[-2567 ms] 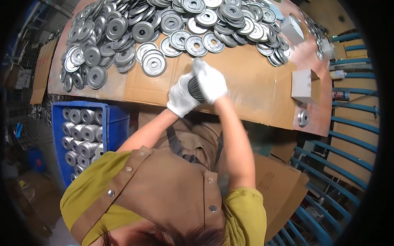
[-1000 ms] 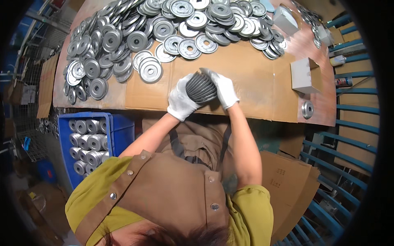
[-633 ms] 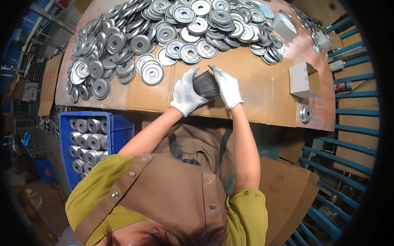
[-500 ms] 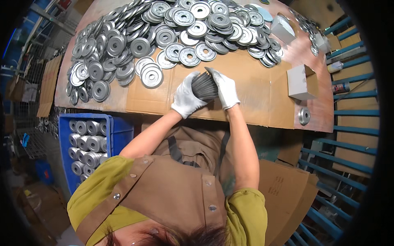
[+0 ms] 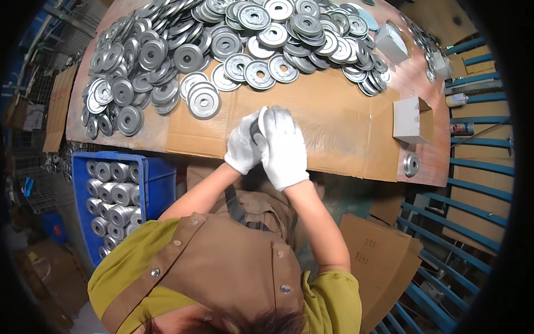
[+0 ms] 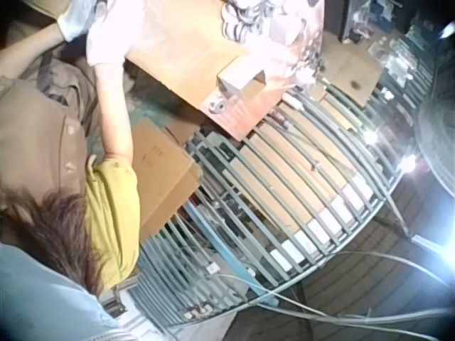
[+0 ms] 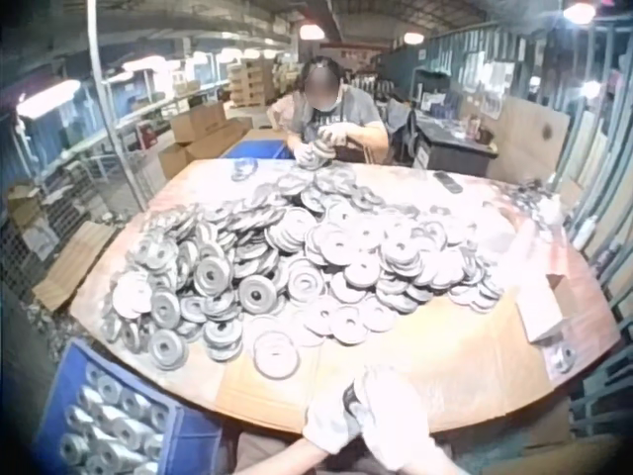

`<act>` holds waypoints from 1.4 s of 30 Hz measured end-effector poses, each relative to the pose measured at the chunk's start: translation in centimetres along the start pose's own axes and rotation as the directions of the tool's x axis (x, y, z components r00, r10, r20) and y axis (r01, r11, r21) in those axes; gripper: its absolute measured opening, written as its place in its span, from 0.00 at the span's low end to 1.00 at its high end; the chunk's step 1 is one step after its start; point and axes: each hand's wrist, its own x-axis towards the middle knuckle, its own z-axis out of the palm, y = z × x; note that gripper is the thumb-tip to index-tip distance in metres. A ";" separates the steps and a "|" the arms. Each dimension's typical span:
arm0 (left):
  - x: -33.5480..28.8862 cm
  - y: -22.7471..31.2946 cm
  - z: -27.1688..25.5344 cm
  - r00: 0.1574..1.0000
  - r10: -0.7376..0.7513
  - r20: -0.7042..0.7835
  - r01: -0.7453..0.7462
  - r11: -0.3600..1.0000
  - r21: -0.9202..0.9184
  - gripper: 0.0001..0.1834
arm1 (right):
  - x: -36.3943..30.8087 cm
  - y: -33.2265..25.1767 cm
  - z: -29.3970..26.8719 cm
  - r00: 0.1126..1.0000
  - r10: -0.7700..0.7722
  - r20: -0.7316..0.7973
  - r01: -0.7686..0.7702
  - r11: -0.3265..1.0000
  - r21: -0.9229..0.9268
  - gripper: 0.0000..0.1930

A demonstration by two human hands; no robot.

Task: The person stacks and sorts circular metal rings by hand from a work table into a blue bin.

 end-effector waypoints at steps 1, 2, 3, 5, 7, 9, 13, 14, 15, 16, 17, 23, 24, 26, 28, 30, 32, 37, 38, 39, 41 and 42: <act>0.1 0.7 0.1 1.000 -0.019 0.000 0.019 0.999 0.046 0.37 | 0.2 0.7 0.4 1.000 0.003 0.023 -0.002 0.999 -0.036 0.27; 0.7 2.1 0.1 1.000 -0.010 0.002 0.010 0.999 0.042 0.39 | 0.6 3.3 1.3 0.999 0.017 0.041 -0.021 0.995 0.094 0.26; 0.6 2.6 0.2 1.000 0.014 0.024 -0.015 0.999 0.032 0.40 | 2.0 6.0 1.7 0.956 0.106 0.273 -0.187 0.939 0.289 0.26; 1.1 2.7 0.5 0.999 0.008 0.048 -0.009 1.000 0.020 0.43 | 4.4 9.0 2.1 0.770 0.128 0.625 -0.598 0.484 0.639 0.25; 0.3 1.5 0.5 0.999 0.031 0.025 -0.032 0.999 0.033 0.44 | 2.6 6.8 2.2 0.902 0.154 0.404 -0.356 0.795 0.491 0.25; 0.0 0.7 -0.2 1.000 0.021 0.008 -0.022 0.991 0.129 0.42 | 1.9 1.2 -0.2 0.983 -0.002 0.182 -0.020 0.993 0.120 0.27; -0.3 0.5 0.5 0.999 -0.017 0.030 0.010 0.978 0.206 0.34 | 1.3 0.0 -0.1 0.996 -0.028 0.087 0.024 0.998 0.054 0.24; 0.2 1.5 0.5 0.996 -0.064 0.059 0.054 0.987 0.153 0.36 | 2.6 1.6 0.2 0.997 -0.043 0.062 0.036 0.994 0.102 0.24; 0.6 2.3 0.4 0.997 -0.016 0.075 0.008 0.993 0.117 0.41 | 3.5 3.7 1.3 0.955 0.198 0.220 -0.270 0.887 0.375 0.23; 1.2 2.8 1.2 0.998 0.001 0.070 -0.005 0.998 0.063 0.44 | 4.4 7.9 2.4 0.915 0.156 0.373 -0.331 0.819 0.469 0.24; 1.1 2.6 1.1 0.997 0.016 0.069 -0.021 0.998 0.064 0.43 | 4.5 8.2 2.3 0.891 0.152 0.429 -0.374 0.782 0.499 0.23; 0.2 1.1 0.0 0.997 0.071 -0.004 -0.070 0.994 0.084 0.35 | -1.9 0.2 0.1 0.999 0.046 -0.005 -0.046 0.997 0.057 0.25; 0.3 1.4 0.2 0.998 0.055 0.012 -0.056 0.993 0.101 0.36 | -2.0 1.1 0.3 0.998 0.023 -0.060 -0.018 0.997 0.077 0.25; 0.6 2.3 0.4 0.998 -0.027 0.059 0.023 0.998 0.057 0.40 | 0.3 2.7 0.2 0.968 0.245 0.059 -0.252 0.930 0.268 0.24; 0.9 2.7 0.5 0.995 -0.020 0.094 0.018 1.000 0.023 0.41 | 1.8 8.1 1.9 0.929 0.164 0.331 -0.350 0.676 0.648 0.23; 0.8 2.4 0.5 0.995 -0.012 0.098 0.009 0.999 0.032 0.42 | 0.4 7.8 0.9 0.840 0.240 0.486 -0.541 0.429 0.724 0.23; 0.0 1.3 0.0 0.997 -0.030 0.065 0.027 0.998 0.050 0.41 | -1.7 2.5 0.6 0.958 0.269 0.097 -0.285 0.905 0.317 0.23; 0.7 2.6 0.1 0.998 -0.009 0.062 0.006 0.999 0.047 0.44 | -0.4 3.0 0.2 0.945 0.324 0.044 -0.308 0.839 0.449 0.21; 0.9 2.9 0.7 0.996 0.000 0.085 -0.002 1.000 0.028 0.47 | 0.2 7.4 2.2 0.926 0.315 0.207 -0.377 0.786 0.491 0.20; 0.7 2.6 0.7 0.996 -0.010 0.090 0.007 0.999 0.036 0.47 | 1.0 8.7 2.2 0.924 0.234 0.302 -0.370 0.748 0.552 0.20; 0.3 1.8 0.3 0.997 0.013 0.074 -0.017 0.999 0.051 0.47 | 1.5 7.4 2.1 0.928 0.211 0.306 -0.339 0.819 0.463 0.21; -0.3 1.0 0.3 0.998 0.022 0.057 -0.026 0.997 0.066 0.45 | 0.8 4.0 1.6 0.941 0.262 0.215 -0.318 0.901 0.295 0.22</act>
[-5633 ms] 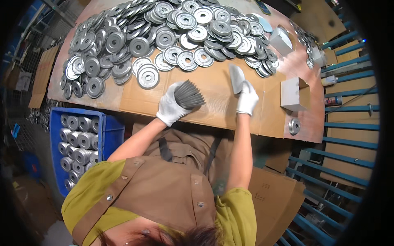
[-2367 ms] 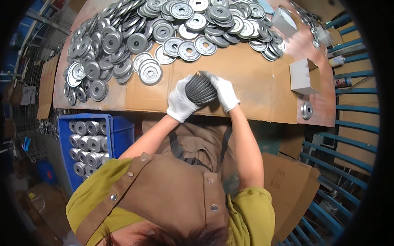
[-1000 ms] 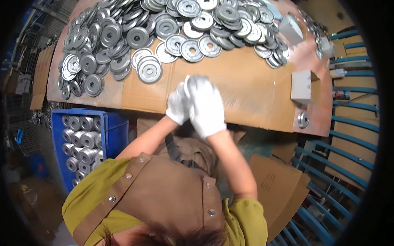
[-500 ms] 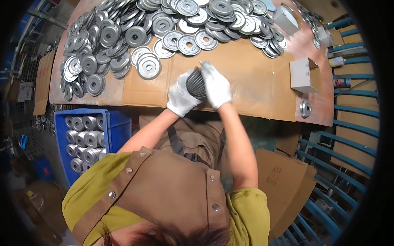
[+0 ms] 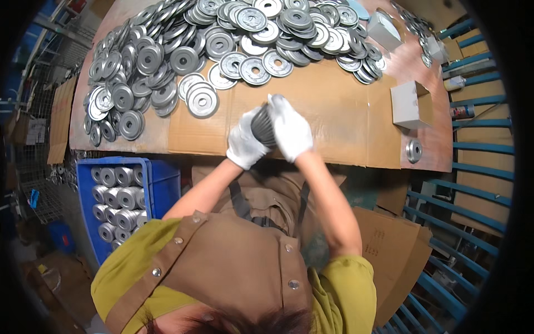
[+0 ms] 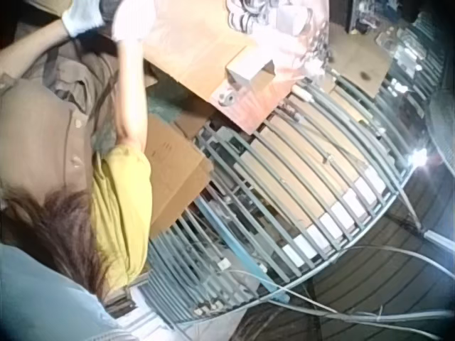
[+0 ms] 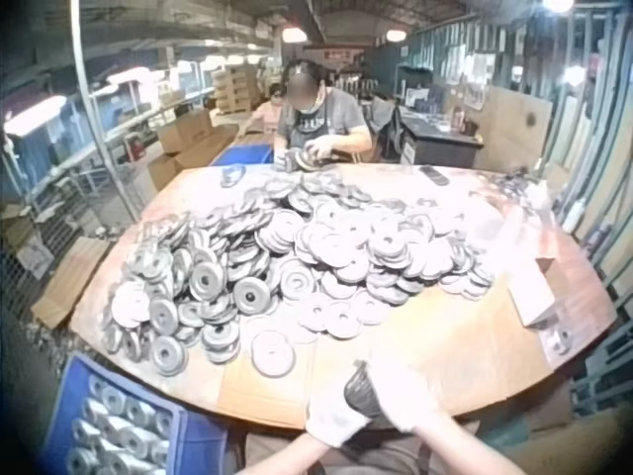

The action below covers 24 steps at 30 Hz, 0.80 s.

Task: The person stacks and sorts circular metal rings by hand from a work table into a blue bin.

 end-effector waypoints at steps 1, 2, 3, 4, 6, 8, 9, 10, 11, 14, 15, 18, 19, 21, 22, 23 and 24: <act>0.0 -0.4 0.1 1.000 -0.003 -0.006 0.003 1.000 0.001 0.45 | -1.0 -2.9 -0.8 0.975 -0.216 -0.059 0.201 0.959 -0.200 0.25; -0.2 -0.3 0.0 1.000 -0.010 -0.007 0.010 1.000 -0.002 0.44 | -2.4 -3.9 -0.1 0.958 -0.264 -0.110 0.221 0.928 -0.301 0.24; -0.1 -0.6 -0.3 1.000 -0.001 -0.011 0.001 0.999 -0.050 0.42 | -2.2 -4.1 0.0 0.950 -0.294 -0.109 0.244 0.912 -0.330 0.23; 0.0 0.0 -0.6 1.000 -0.008 -0.004 0.008 0.999 -0.047 0.42 | -2.3 -4.2 -0.2 0.943 -0.315 -0.109 0.258 0.896 -0.360 0.23; 0.7 1.3 -0.4 1.000 0.006 -0.011 -0.006 1.000 0.002 0.42 | 0.2 -1.8 -0.9 0.982 -0.182 -0.057 0.179 0.982 -0.056 0.23; 1.1 1.6 0.5 0.999 0.049 -0.005 -0.049 0.997 -0.056 0.45 | 4.3 4.0 -0.8 0.949 -0.003 0.314 -0.146 0.881 0.450 0.22; 0.9 1.3 0.6 0.999 0.044 0.002 -0.044 0.998 -0.043 0.46 | 4.2 4.8 -0.3 0.965 -0.086 0.247 0.004 0.949 0.315 0.22; 0.6 1.0 0.7 0.999 0.040 0.009 -0.039 0.999 -0.030 0.47 | 3.7 5.4 0.4 0.965 -0.176 0.193 0.146 0.976 0.160 0.23; -0.1 -0.4 -0.1 1.000 0.017 0.006 -0.017 1.000 0.023 0.46 | 1.6 0.7 1.1 0.995 -0.071 0.073 0.061 0.991 0.121 0.24; -0.1 -0.7 -0.7 0.997 0.074 0.038 -0.070 0.993 -0.095 0.40 | -2.1 -5.1 -0.3 0.957 -0.288 0.024 0.280 0.904 -0.324 0.23; 0.1 -0.5 -0.2 1.000 0.018 -0.001 -0.018 0.998 -0.065 0.41 | -1.9 -4.5 -0.2 0.938 -0.344 -0.034 0.315 0.891 -0.327 0.23; 0.5 1.1 -0.2 1.000 0.015 0.016 -0.016 0.999 0.037 0.42 | 1.2 -2.1 -0.8 0.992 -0.124 -0.012 0.124 0.992 0.035 0.23; 0.9 1.5 0.2 1.000 -0.002 -0.010 0.002 1.000 -0.002 0.44 | 2.9 1.1 -0.3 0.994 -0.077 0.075 0.063 0.982 0.176 0.22; 0.8 1.5 0.1 1.000 -0.003 -0.014 0.002 0.999 -0.047 0.46 | 4.7 4.3 -0.2 0.959 -0.098 0.266 -0.053 0.860 0.508 0.23; 0.9 1.8 -0.1 1.000 -0.024 -0.012 0.023 0.999 -0.046 0.47 | 4.8 3.9 -1.1 0.940 -0.028 0.341 -0.235 0.672 0.702 0.23; 1.1 1.8 -0.5 1.000 -0.016 -0.018 0.015 0.999 -0.045 0.47 | 4.3 4.9 -0.4 0.954 0.102 0.281 -0.286 0.587 0.758 0.23; 1.3 1.8 -0.9 1.000 0.008 0.001 -0.008 0.999 0.044 0.48 | 3.9 5.3 -0.7 0.957 0.097 0.274 -0.277 0.590 0.758 0.23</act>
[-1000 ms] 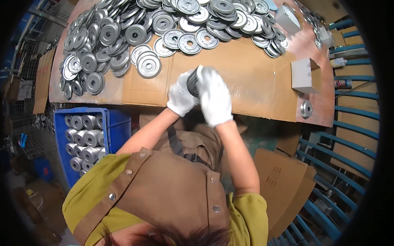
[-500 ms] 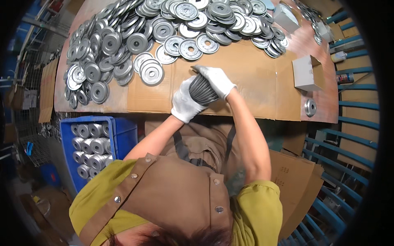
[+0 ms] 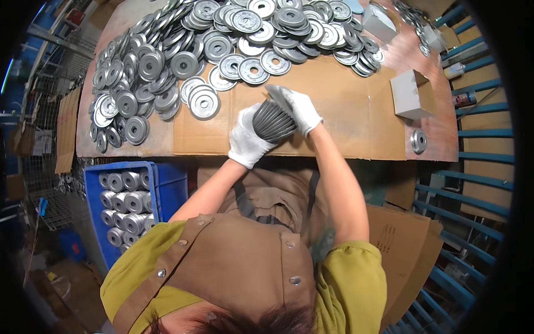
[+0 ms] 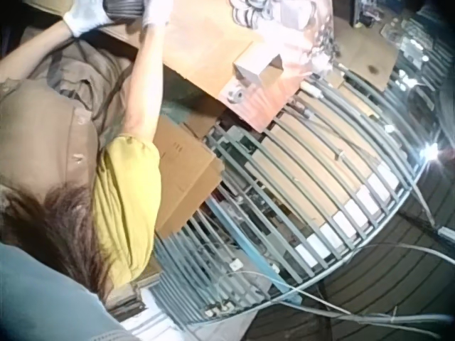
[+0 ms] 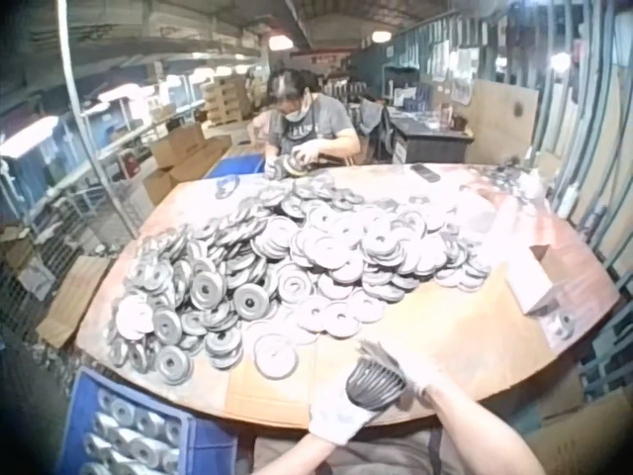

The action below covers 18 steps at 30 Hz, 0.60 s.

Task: The person stacks and sorts circular metal rings by hand from a work table into a blue bin.

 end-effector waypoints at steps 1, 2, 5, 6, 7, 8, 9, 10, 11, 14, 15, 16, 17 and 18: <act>0.1 0.4 -0.7 1.000 0.010 0.018 -0.012 0.995 0.095 0.49 | -0.9 -0.1 0.3 0.993 -0.036 -0.116 0.022 0.992 -0.123 0.22; 0.4 0.9 -0.9 1.000 0.006 0.011 -0.007 0.995 0.098 0.49 | -1.8 -0.1 0.6 0.970 -0.086 -0.226 0.029 0.969 -0.245 0.22; 2.6 2.3 -0.8 0.980 0.004 0.200 -0.048 0.976 0.213 0.53 | -3.0 0.0 0.4 0.956 -0.121 -0.266 0.110 0.992 -0.055 0.21; 2.8 2.8 -0.2 0.980 0.011 0.201 -0.055 0.976 0.212 0.53 | -3.2 0.0 0.2 0.949 -0.144 -0.280 0.170 0.983 0.071 0.20; 3.0 2.9 0.4 0.984 0.017 0.176 -0.053 0.977 0.204 0.54 | -3.3 -0.2 0.0 0.947 -0.154 -0.280 0.180 0.981 0.069 0.20; 3.2 2.7 0.7 0.988 0.023 0.151 -0.052 0.979 0.196 0.56 | -3.3 -0.5 -0.3 0.951 -0.169 -0.259 0.155 0.985 -0.075 0.20; 2.9 2.2 1.0 0.989 -0.017 0.150 -0.004 0.990 0.142 0.59 | -3.3 -0.7 -0.4 0.954 -0.182 -0.237 0.130 0.967 -0.218 0.20; 2.5 1.2 1.6 0.988 -0.063 0.139 0.060 0.998 0.020 0.60 | -3.0 -0.5 -0.6 0.952 -0.193 -0.237 0.140 0.964 -0.225 0.20; 2.1 0.9 1.9 0.989 -0.064 0.135 0.063 0.998 0.005 0.59 | -2.9 0.1 -0.8 0.955 -0.165 -0.247 0.143 0.984 -0.106 0.20; 1.8 0.4 1.9 0.991 -0.061 0.123 0.068 0.996 -0.054 0.58 | -2.8 0.5 -0.1 0.961 -0.092 -0.259 0.118 0.989 0.087 0.20; 1.7 0.2 1.8 0.991 -0.056 0.119 0.068 0.993 -0.098 0.57 | -2.7 0.4 0.2 0.964 -0.130 -0.231 0.146 0.988 0.055 0.20; 1.6 0.4 1.3 0.991 -0.058 0.118 0.069 0.993 -0.096 0.57 | -2.8 -0.1 0.7 0.965 -0.167 -0.204 0.176 0.984 0.025 0.20; 1.2 0.8 0.6 0.988 -0.105 0.115 0.116 0.988 -0.097 0.56 | -3.3 -1.0 1.6 0.971 -0.120 -0.208 0.133 0.990 0.053 0.21; 1.1 1.1 0.0 0.982 -0.152 0.113 0.163 0.982 -0.098 0.55 | -3.0 -0.7 1.5 0.971 -0.115 -0.208 0.129 0.990 0.057 0.21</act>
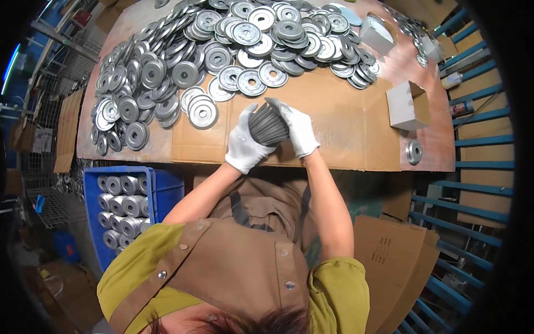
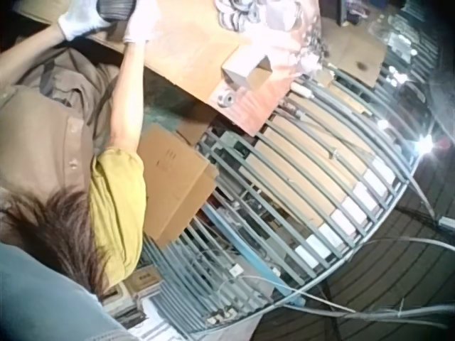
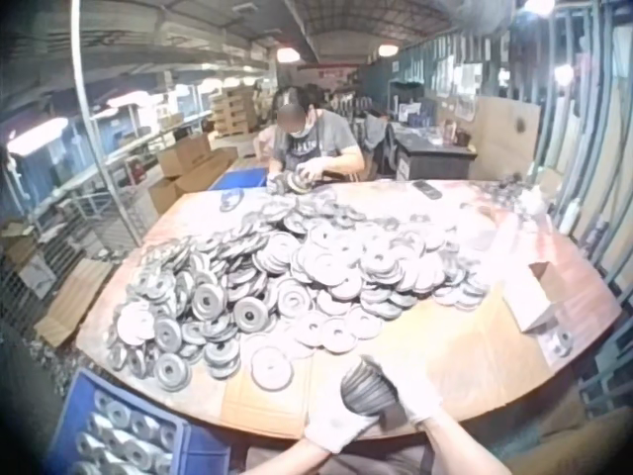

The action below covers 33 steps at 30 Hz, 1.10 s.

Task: The person stacks and sorts circular metal rings by hand from a work table into a blue bin.

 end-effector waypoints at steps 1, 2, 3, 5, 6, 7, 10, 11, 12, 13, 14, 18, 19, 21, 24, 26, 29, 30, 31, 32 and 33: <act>-0.1 0.2 -0.6 0.999 0.032 -0.034 -0.032 0.999 -0.003 0.53 | 0.2 0.4 0.1 0.995 -0.082 0.050 0.089 0.986 -0.143 0.21; -0.5 -0.3 -0.6 0.999 0.027 -0.030 -0.027 1.000 -0.002 0.53 | 0.4 0.8 0.2 0.982 -0.156 0.111 0.181 0.944 -0.278 0.20; -1.1 -1.1 -0.4 0.998 0.043 -0.046 -0.043 0.999 0.018 0.52 | 0.5 1.5 0.1 0.975 -0.165 0.149 0.214 0.878 -0.429 0.20; -0.6 -1.5 -0.2 0.995 0.062 -0.071 -0.060 0.997 0.040 0.50 | 0.8 2.1 0.1 0.985 -0.148 0.091 0.171 0.911 -0.375 0.20; -0.3 -1.7 0.1 0.998 0.039 -0.057 -0.037 0.999 0.028 0.49 | 1.0 2.4 -0.1 0.992 -0.126 0.027 0.128 0.939 -0.319 0.20; -0.7 -1.4 0.4 0.999 0.006 -0.032 -0.006 1.000 0.011 0.48 | 0.8 2.7 -0.7 0.993 -0.117 -0.007 0.113 0.974 -0.196 0.20; -0.7 -1.7 0.0 0.997 0.041 -0.067 -0.043 0.999 -0.019 0.46 | -1.7 -0.6 1.3 0.971 -0.191 -0.143 0.082 0.828 -0.555 0.20; -0.8 -1.9 0.0 0.997 0.034 -0.067 -0.035 0.999 -0.019 0.46 | -2.8 -1.4 2.0 0.929 -0.368 -0.045 0.210 0.623 -0.754 0.20; -1.0 -2.3 -0.2 0.997 0.026 -0.076 -0.026 1.000 0.012 0.45 | -3.6 -3.3 3.4 0.880 -0.460 0.121 0.329 0.405 -0.853 0.22; -1.2 -2.6 -0.1 0.996 0.022 -0.081 -0.019 0.999 0.039 0.43 | -4.6 -3.9 4.7 0.861 -0.447 0.244 0.381 0.246 -0.891 0.23; -1.0 -3.3 0.4 0.983 0.128 -0.132 -0.121 0.991 0.061 0.41 | -5.2 -4.2 5.6 0.836 -0.414 0.361 0.427 0.076 -0.901 0.25; -1.2 -2.6 1.0 0.981 0.123 -0.148 -0.115 0.992 0.059 0.42 | -1.1 -2.2 4.3 0.892 -0.332 0.308 0.402 0.270 -0.875 0.25; -1.1 -2.2 1.1 0.988 0.114 -0.101 -0.109 0.992 0.057 0.44 | 1.3 -1.8 2.4 0.957 -0.115 0.266 0.278 0.627 -0.728 0.22; -0.9 -2.0 1.3 0.990 0.125 -0.059 -0.123 0.992 0.033 0.45 | 3.2 -0.3 -0.1 0.948 -0.072 0.311 0.217 0.860 -0.461 0.22; -1.6 -3.0 0.6 0.986 0.131 -0.100 -0.123 0.989 0.079 0.38 | -1.8 -0.7 4.1 0.885 -0.339 0.319 0.416 0.270 -0.868 0.25; -2.0 -3.4 0.1 0.988 0.128 -0.083 -0.117 0.984 0.131 0.33 | -5.2 -3.6 7.5 0.893 -0.315 0.321 0.394 0.203 -0.896 0.26; -1.6 -3.4 0.8 0.996 0.058 -0.071 -0.045 0.984 0.169 0.34 | -2.9 -3.3 7.0 0.895 -0.348 0.280 0.379 0.259 -0.888 0.23; -1.7 -3.8 1.4 0.996 0.038 -0.085 -0.023 0.985 0.172 0.37 | -1.2 -3.3 6.4 0.923 -0.298 0.242 0.343 0.359 -0.868 0.23; -1.2 -2.0 1.1 0.994 0.083 -0.065 -0.079 0.995 0.054 0.41 | 1.1 -1.6 3.9 0.959 -0.175 0.223 0.281 0.499 -0.819 0.23; -0.8 -1.3 1.5 0.993 0.097 -0.070 -0.094 0.995 0.038 0.44 | 4.2 -1.3 1.4 0.956 0.151 0.252 0.048 0.765 -0.642 0.24; -0.8 -1.2 1.8 0.991 0.116 -0.068 -0.113 0.993 0.044 0.42 | 4.2 0.5 0.2 0.942 0.019 0.336 0.245 0.647 -0.722 0.24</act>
